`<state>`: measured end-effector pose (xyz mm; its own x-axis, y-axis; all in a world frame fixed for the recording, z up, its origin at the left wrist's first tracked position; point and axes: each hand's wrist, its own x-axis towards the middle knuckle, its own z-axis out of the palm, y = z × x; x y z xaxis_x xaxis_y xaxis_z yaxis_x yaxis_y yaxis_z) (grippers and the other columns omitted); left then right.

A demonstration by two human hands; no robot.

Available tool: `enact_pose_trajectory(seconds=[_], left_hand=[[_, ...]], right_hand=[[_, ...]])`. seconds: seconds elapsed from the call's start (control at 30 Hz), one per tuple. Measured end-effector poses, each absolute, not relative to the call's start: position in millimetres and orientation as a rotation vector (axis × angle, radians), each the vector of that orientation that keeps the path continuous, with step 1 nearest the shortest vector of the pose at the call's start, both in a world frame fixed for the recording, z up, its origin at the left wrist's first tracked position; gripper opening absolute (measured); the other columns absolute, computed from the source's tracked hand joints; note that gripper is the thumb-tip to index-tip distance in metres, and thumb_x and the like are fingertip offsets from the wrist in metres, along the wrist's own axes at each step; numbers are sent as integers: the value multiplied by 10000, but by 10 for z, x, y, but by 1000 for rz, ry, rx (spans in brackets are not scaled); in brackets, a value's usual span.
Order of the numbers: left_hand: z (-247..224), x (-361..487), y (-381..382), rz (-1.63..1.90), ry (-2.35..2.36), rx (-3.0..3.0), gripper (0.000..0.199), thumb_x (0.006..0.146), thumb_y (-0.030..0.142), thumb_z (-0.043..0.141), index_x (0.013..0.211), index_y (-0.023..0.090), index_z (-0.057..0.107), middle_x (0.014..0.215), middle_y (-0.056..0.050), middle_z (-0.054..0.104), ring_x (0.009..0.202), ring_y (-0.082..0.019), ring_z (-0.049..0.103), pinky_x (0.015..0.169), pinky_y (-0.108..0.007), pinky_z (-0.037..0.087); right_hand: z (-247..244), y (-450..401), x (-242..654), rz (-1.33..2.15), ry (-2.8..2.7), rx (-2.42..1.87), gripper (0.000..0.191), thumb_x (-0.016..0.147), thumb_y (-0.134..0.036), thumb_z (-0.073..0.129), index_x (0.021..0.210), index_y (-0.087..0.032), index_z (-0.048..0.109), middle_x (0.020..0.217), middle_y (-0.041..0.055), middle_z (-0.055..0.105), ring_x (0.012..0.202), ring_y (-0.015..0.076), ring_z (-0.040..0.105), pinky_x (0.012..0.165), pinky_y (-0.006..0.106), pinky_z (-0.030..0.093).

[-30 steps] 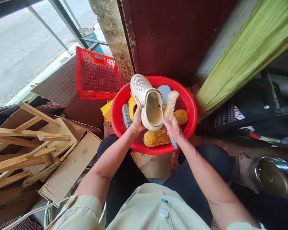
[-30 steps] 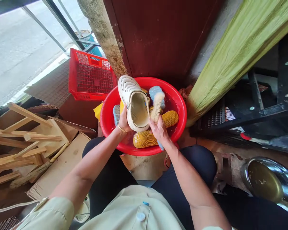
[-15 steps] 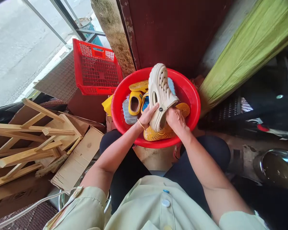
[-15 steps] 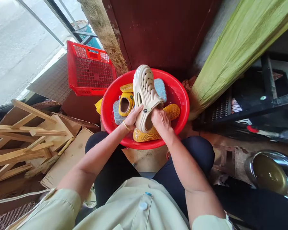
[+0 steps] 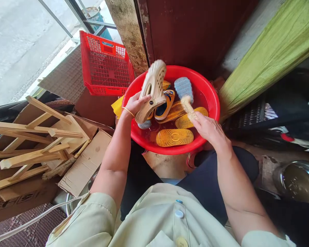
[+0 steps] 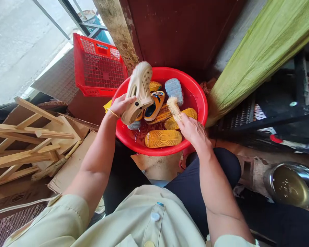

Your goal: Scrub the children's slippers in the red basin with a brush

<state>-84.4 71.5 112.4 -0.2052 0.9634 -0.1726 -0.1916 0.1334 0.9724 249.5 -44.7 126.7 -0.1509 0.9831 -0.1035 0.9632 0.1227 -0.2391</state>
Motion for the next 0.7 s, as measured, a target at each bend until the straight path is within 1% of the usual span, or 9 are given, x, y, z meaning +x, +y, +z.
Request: enact_pose_trajectory(seconds=[0.1, 0.2, 0.27, 0.3, 0.37, 0.47, 0.53, 0.6, 0.7], left_hand=[[1165, -744, 650, 1301, 1505, 1155, 665, 924, 605, 720, 1452, 218, 598, 1353, -108, 725, 1428, -341, 564, 1179, -469, 474], [1184, -512, 456, 1272, 1551, 1466, 594, 910, 543, 746, 1406, 237, 628, 1469, -123, 651, 1528, -362, 435, 1227, -480, 407], [1100, -296, 262, 1076, 1457, 1696, 538, 915, 519, 731, 1370, 241, 659, 1431, -130, 666, 1497, -378, 462, 1236, -490, 383], [1027, -183, 160, 867, 1379, 1845, 546, 898, 516, 743, 1367, 248, 667, 1403, -130, 679, 1457, -381, 503, 1230, -492, 383], [842, 27, -25, 311, 1222, 2117, 688, 811, 510, 816, 1429, 268, 633, 1401, -130, 678, 1389, -380, 558, 1201, -492, 404], [585, 236, -206, -306, 1154, 2322, 1016, 698, 490, 888, 1588, 246, 462, 1539, -181, 573, 1423, -405, 516, 1207, -542, 364], [491, 299, -259, -486, 1159, 2354, 1139, 704, 486, 875, 1663, 222, 321, 1611, -225, 483, 1449, -418, 488, 1201, -573, 353], [468, 317, -266, -541, 1162, 2355, 1165, 736, 460, 841, 1696, 210, 230, 1633, -252, 435, 1456, -424, 483, 1174, -585, 380], [527, 265, -182, -501, 1155, 2333, 1182, 718, 436, 833, 1700, 204, 217, 1610, -260, 449, 1450, -437, 487, 1141, -582, 429]], right_hand=[[1277, -420, 2541, 355, -2244, -1930, 492, 1104, -475, 401, 1481, -217, 585, 1209, 142, 790, 1005, 300, 744, 792, 341, 508], [1279, -428, 2557, 329, -2187, -1943, 523, 1095, -480, 417, 1507, -197, 570, 1241, 161, 781, 1021, 315, 746, 800, 354, 519], [1268, -429, 2557, 313, -2163, -1962, 545, 1093, -482, 414, 1521, -180, 561, 1259, 173, 774, 1035, 322, 744, 812, 362, 526], [1259, -426, 2552, 306, -2158, -1966, 555, 1091, -481, 413, 1529, -172, 555, 1267, 177, 771, 1045, 324, 742, 821, 366, 530], [1240, -415, 2531, 303, -2165, -1957, 567, 1089, -475, 409, 1542, -163, 545, 1273, 178, 769, 1061, 322, 738, 837, 369, 538], [1223, -393, 2479, 320, -2184, -1927, 566, 1085, -461, 416, 1551, -166, 541, 1276, 169, 770, 1076, 319, 736, 850, 371, 548], [1222, -380, 2445, 330, -2193, -1916, 558, 1081, -448, 428, 1550, -169, 545, 1281, 167, 770, 1087, 320, 736, 860, 373, 551], [1222, -370, 2420, 340, -2197, -1917, 553, 1079, -440, 438, 1546, -166, 551, 1288, 171, 767, 1092, 323, 737, 868, 376, 550], [1220, -365, 2411, 353, -2190, -1915, 547, 1081, -439, 438, 1537, -162, 557, 1299, 178, 762, 1096, 326, 737, 875, 380, 547]])
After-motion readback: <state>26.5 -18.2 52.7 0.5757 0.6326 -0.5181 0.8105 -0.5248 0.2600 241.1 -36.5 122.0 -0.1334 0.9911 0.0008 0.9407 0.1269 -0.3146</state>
